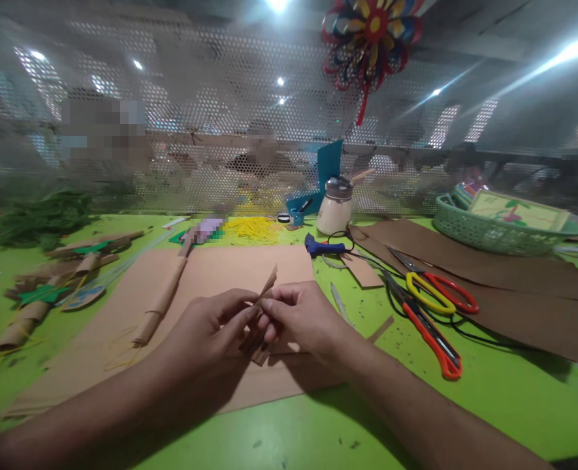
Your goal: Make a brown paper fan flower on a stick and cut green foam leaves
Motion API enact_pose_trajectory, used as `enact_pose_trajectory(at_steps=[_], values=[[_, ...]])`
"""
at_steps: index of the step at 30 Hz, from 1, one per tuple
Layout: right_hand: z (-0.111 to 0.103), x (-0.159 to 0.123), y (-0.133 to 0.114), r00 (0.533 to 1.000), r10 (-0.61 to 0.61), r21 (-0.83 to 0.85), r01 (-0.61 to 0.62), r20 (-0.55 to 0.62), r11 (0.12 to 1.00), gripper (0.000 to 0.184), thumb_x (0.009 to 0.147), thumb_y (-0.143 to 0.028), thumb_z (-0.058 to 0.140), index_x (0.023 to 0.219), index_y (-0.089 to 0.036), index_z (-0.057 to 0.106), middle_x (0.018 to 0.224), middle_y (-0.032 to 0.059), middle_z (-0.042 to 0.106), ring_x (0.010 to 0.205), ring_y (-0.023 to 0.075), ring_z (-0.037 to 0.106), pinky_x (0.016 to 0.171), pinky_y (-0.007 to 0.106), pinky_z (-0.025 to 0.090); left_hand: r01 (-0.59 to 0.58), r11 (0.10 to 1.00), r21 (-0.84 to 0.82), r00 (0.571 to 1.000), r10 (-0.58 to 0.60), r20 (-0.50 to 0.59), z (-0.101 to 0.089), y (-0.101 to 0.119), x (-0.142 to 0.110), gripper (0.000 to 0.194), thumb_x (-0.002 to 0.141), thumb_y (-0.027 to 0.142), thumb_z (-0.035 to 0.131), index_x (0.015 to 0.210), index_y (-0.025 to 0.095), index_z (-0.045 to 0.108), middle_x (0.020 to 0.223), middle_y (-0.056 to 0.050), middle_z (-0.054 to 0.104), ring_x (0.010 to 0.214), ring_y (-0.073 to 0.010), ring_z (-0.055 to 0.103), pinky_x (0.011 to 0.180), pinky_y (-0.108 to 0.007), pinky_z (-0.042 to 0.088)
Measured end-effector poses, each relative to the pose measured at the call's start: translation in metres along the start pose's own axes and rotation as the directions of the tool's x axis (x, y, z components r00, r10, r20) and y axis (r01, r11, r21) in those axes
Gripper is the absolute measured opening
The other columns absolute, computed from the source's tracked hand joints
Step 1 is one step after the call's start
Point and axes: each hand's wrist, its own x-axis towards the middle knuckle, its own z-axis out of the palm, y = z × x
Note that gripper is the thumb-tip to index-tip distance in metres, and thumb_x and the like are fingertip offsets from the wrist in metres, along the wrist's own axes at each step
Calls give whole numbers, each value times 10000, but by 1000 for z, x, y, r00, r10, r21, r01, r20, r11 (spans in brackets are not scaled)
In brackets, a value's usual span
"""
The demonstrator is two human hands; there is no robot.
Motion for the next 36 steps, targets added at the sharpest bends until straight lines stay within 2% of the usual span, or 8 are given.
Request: enact_pose_trajectory(at_steps=[7, 13, 17, 20, 23, 26, 29, 36], values=[[-2, 0, -5, 998, -49, -39, 47, -41, 998, 296, 711, -400, 694, 627, -123, 632, 580, 12, 618, 471, 85, 532, 483, 220, 434, 131, 977, -167, 991, -126, 37, -4, 5, 7, 224, 859, 302, 497, 843, 140, 650, 702, -39, 657, 605, -128, 568, 541, -222, 433], [0, -3, -13, 999, -39, -110, 37, -17, 993, 105, 729, -188, 625, 675, -116, 680, 597, 19, 628, 514, 89, 532, 516, 222, 428, 127, 991, -49, 992, -126, 31, -14, -5, 12, 207, 850, 307, 512, 843, 140, 634, 738, -45, 670, 646, -138, 591, 572, -232, 447], [-1, 0, -4, 998, -25, -75, 29, 54, 997, 89, 732, -171, 623, 767, -131, 694, 663, 31, 666, 569, 108, 583, 566, 244, 456, 181, 974, -139, 984, -178, 32, -14, -3, 14, 164, 831, 269, 529, 809, 131, 613, 661, -27, 647, 576, -124, 578, 536, -231, 434], [-6, 2, 1, 983, -184, -257, 176, -5, 950, 109, 769, -227, 625, 712, -144, 667, 627, 25, 643, 561, 120, 573, 549, 254, 446, 249, 944, -217, 968, -243, 56, -14, 7, 15, 134, 808, 198, 535, 719, 119, 597, 554, 4, 596, 492, -99, 533, 498, -220, 409], [-11, -1, -2, 910, -409, -515, 316, -74, 797, 58, 762, -210, 644, 750, -154, 652, 645, 16, 621, 572, 126, 547, 531, 253, 431, 316, 896, -313, 949, -293, 120, -15, 13, 15, 135, 803, 205, 550, 710, 115, 588, 541, -3, 602, 479, -105, 543, 497, -230, 419], [-14, -5, -10, 859, -511, -544, 439, 21, 715, 217, 773, -159, 630, 989, -175, 648, 745, 17, 662, 647, 138, 592, 611, 269, 476, 311, 868, -388, 949, -258, 184, -20, 9, 15, 150, 803, 248, 576, 735, 115, 587, 607, -32, 647, 495, -113, 564, 518, -243, 435], [-16, -6, -14, 837, -531, -548, 508, 132, 665, 232, 793, -119, 605, 1002, -186, 681, 819, 29, 693, 699, 138, 620, 662, 269, 493, 302, 853, -425, 947, -217, 239, -26, 2, 16, 133, 813, 237, 575, 776, 112, 600, 646, -44, 666, 520, -112, 583, 530, -233, 431], [-15, -5, -10, 875, -475, -410, 470, 98, 782, 78, 775, -235, 681, 804, -175, 723, 718, 32, 693, 616, 144, 634, 575, 266, 527, 324, 833, -449, 930, -191, 315, -27, 3, 15, 166, 796, 269, 616, 783, 103, 624, 655, -58, 671, 539, -115, 589, 550, -235, 427]])
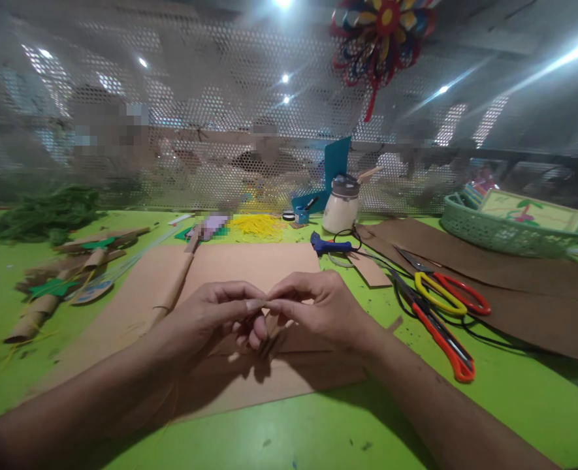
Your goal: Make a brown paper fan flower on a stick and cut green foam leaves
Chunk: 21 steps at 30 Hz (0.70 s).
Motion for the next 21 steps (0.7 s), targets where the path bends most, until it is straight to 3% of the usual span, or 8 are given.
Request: enact_pose_trajectory(at_steps=[6, 12, 15, 18, 21], values=[[3, 0, 1, 994, 97, 139, -89, -53, 986, 94, 760, -257, 695, 753, -164, 704, 640, 12, 641, 565, 121, 589, 534, 247, 499, -24, 995, 92, 999, 27, -29, 4, 2, -1, 167, 794, 277, 612, 825, 115, 636, 652, -38, 656, 547, -125, 579, 562, -260, 440], [6, 0, 3, 992, 120, 110, -115, -45, 987, 120, 765, -269, 682, 734, -154, 664, 608, 10, 617, 548, 124, 561, 518, 259, 459, -34, 981, 190, 999, 38, -18, 8, 4, -1, 285, 829, 377, 551, 704, 127, 603, 623, -30, 618, 548, -124, 561, 554, -259, 441], [9, 0, 5, 988, 137, 50, -134, -64, 990, 114, 761, -263, 676, 722, -160, 650, 621, 16, 615, 544, 122, 545, 502, 258, 440, -6, 991, 132, 996, 18, -85, 13, 1, 0, 210, 767, 340, 619, 717, 141, 575, 557, 8, 579, 465, -114, 527, 489, -263, 447], [13, 0, 6, 980, 164, 70, -157, -109, 985, 130, 749, -273, 683, 808, -165, 638, 601, -3, 593, 530, 123, 535, 489, 255, 420, 6, 998, 60, 989, 2, -147, 16, 0, 1, 130, 745, 264, 613, 728, 146, 559, 546, 12, 590, 449, -116, 530, 478, -272, 466], [15, 1, 4, 957, 207, 190, -169, -202, 967, 275, 736, -294, 697, 954, -174, 581, 565, -41, 571, 510, 120, 532, 495, 248, 419, 22, 998, 57, 978, -10, -209, 15, 0, 2, 103, 733, 226, 620, 743, 134, 576, 578, -8, 624, 483, -119, 559, 502, -268, 480]])
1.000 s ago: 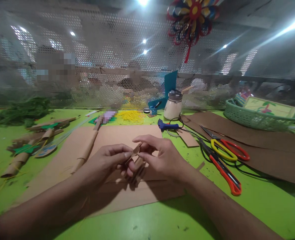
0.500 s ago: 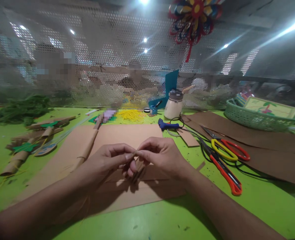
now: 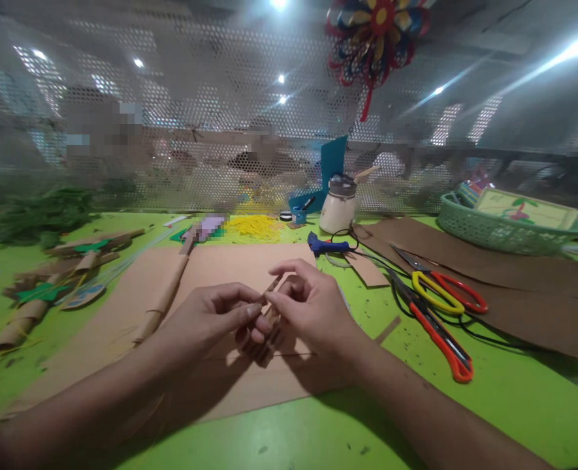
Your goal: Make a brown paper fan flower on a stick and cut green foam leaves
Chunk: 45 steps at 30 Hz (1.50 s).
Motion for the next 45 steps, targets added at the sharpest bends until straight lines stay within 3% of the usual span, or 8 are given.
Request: enact_pose_trajectory(at_steps=[4, 7, 9, 18, 23, 29, 36, 45], values=[[4, -2, -2, 981, 130, 207, -99, -142, 973, 378, 697, -318, 748, 991, -186, 551, 632, -43, 596, 563, 116, 570, 552, 243, 455, -26, 1000, 17, 996, 27, -87, -3, 0, 3, 96, 738, 221, 623, 748, 129, 596, 640, -26, 656, 537, -123, 589, 518, -248, 475], [11, -5, 2, 962, 269, 343, -266, 39, 901, 305, 693, -327, 754, 901, -157, 608, 707, 1, 636, 623, 135, 613, 604, 272, 490, -59, 998, 3, 993, 59, -102, -2, -4, 4, 103, 734, 223, 640, 746, 128, 602, 599, -6, 636, 526, -112, 573, 514, -230, 455], [15, -8, 4, 952, 270, 378, -306, 145, 874, 249, 702, -322, 748, 824, -139, 631, 700, 26, 655, 618, 156, 627, 606, 305, 508, -73, 997, 7, 990, 73, -116, 0, -7, 4, 111, 725, 225, 654, 742, 130, 598, 557, 10, 610, 507, -110, 557, 504, -228, 442], [16, -9, -3, 981, 191, 379, -187, 27, 906, 198, 660, -301, 780, 719, -135, 689, 625, 23, 664, 557, 137, 597, 574, 280, 489, -98, 993, 71, 992, 102, -67, 3, -5, -1, 82, 739, 195, 620, 702, 123, 603, 559, -8, 620, 486, -103, 539, 490, -225, 427], [11, -6, -2, 980, 181, 287, -151, -80, 946, 199, 619, -277, 806, 651, -129, 677, 637, 11, 658, 594, 109, 567, 594, 237, 451, -88, 994, -72, 995, 91, 47, 2, -14, 5, 150, 751, 274, 624, 695, 149, 564, 573, 9, 590, 447, -123, 529, 450, -282, 462], [17, -7, 8, 973, 212, 423, -230, 91, 877, 222, 686, -324, 751, 701, -138, 631, 572, 22, 640, 517, 162, 598, 530, 308, 476, -93, 993, -73, 995, 95, 35, 1, -19, 5, 141, 765, 271, 600, 703, 148, 566, 555, 10, 571, 455, -118, 523, 443, -266, 456], [5, -1, 0, 987, 93, 236, -60, -131, 970, 215, 677, -280, 764, 586, -146, 624, 552, -31, 548, 537, 82, 451, 536, 229, 353, -91, 995, 32, 994, 88, 69, 3, -1, -2, 211, 730, 327, 628, 652, 162, 522, 498, 31, 542, 394, -119, 509, 405, -265, 450], [-24, 21, 1, 922, 130, 472, 63, -365, 879, 200, 593, -260, 817, 636, -140, 662, 591, -31, 545, 524, 61, 425, 492, 199, 327, -54, 994, -91, 997, 60, 55, 3, -11, 4, 216, 721, 308, 640, 625, 166, 510, 463, 38, 521, 381, -120, 492, 404, -274, 439]])
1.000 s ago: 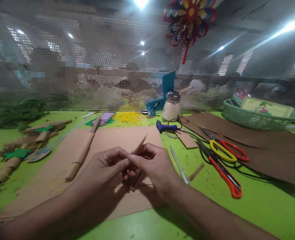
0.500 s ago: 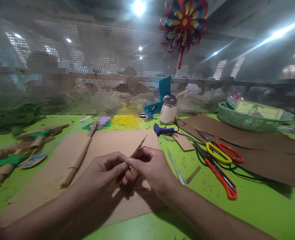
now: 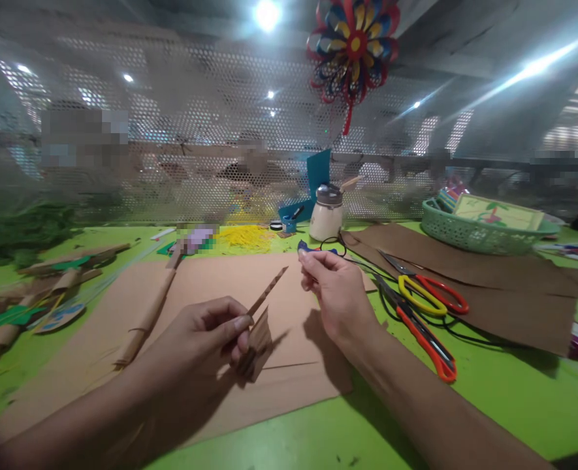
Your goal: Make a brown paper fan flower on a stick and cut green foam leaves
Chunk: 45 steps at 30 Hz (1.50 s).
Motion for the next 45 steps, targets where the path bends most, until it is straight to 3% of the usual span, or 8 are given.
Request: enact_pose_trajectory(at_steps=[3, 6, 11, 16, 24, 30, 38, 45], values=[[5, -5, 2, 997, 80, 44, -80, -1, 996, 266, 622, -352, 800, 658, -129, 660, 610, -20, 552, 520, 55, 436, 487, 181, 350, 1, 1000, 7, 1000, -1, -2, 0, 4, 0, 209, 745, 296, 615, 624, 160, 512, 471, 39, 518, 379, -131, 508, 415, -293, 455], [12, -19, 8, 979, 178, 2, -179, 101, 984, 362, 724, -480, 697, 716, -120, 664, 621, 0, 562, 535, 72, 474, 504, 195, 380, -4, 999, 35, 1000, 5, -30, -1, 9, -1, 189, 738, 283, 629, 649, 150, 529, 500, 33, 541, 389, -123, 511, 412, -278, 457], [21, -40, 17, 908, 282, -136, -251, 309, 958, 286, 703, -399, 739, 766, -133, 654, 655, 13, 610, 566, 109, 539, 555, 251, 436, 19, 999, 35, 999, -17, -48, -1, 10, -3, 196, 731, 308, 646, 695, 144, 545, 511, 23, 553, 415, -122, 511, 422, -273, 462], [20, -43, 15, 946, 199, -243, -136, 256, 960, 220, 684, -322, 746, 626, -139, 638, 571, -6, 597, 546, 110, 528, 550, 253, 423, 20, 998, -55, 1000, -21, -18, 5, 7, -4, 231, 697, 338, 684, 680, 153, 547, 520, 27, 538, 423, -133, 510, 415, -286, 459], [19, -40, 11, 960, 131, -328, -45, 246, 944, 160, 722, -263, 710, 633, -143, 651, 580, -20, 597, 557, 89, 512, 548, 222, 414, 52, 996, -71, 998, -49, 39, 4, 6, -5, 176, 751, 278, 647, 679, 136, 572, 538, 9, 546, 434, -130, 516, 449, -300, 472], [18, -40, 13, 962, 124, -338, -36, 244, 940, 108, 722, -257, 713, 698, -154, 687, 620, 3, 647, 584, 115, 566, 589, 251, 456, 61, 998, -30, 998, -60, 25, 1, 8, -4, 204, 761, 298, 636, 670, 129, 566, 565, -20, 583, 470, -141, 551, 468, -289, 474], [18, -38, 13, 960, 110, -322, -21, 259, 947, 99, 723, -230, 710, 658, -162, 679, 609, 0, 646, 589, 118, 572, 611, 262, 462, 11, 999, 49, 993, -17, 113, -11, 4, 0, 192, 818, 286, 595, 736, 112, 600, 692, -59, 644, 556, -124, 577, 544, -259, 457], [15, -38, 18, 947, 149, -305, -57, 286, 951, 137, 748, -267, 694, 693, -149, 653, 613, 5, 637, 571, 121, 572, 593, 277, 464, 46, 999, -3, 999, -45, 28, 1, 8, -4, 176, 818, 240, 572, 688, 121, 562, 577, -17, 583, 460, -113, 526, 477, -264, 452]])
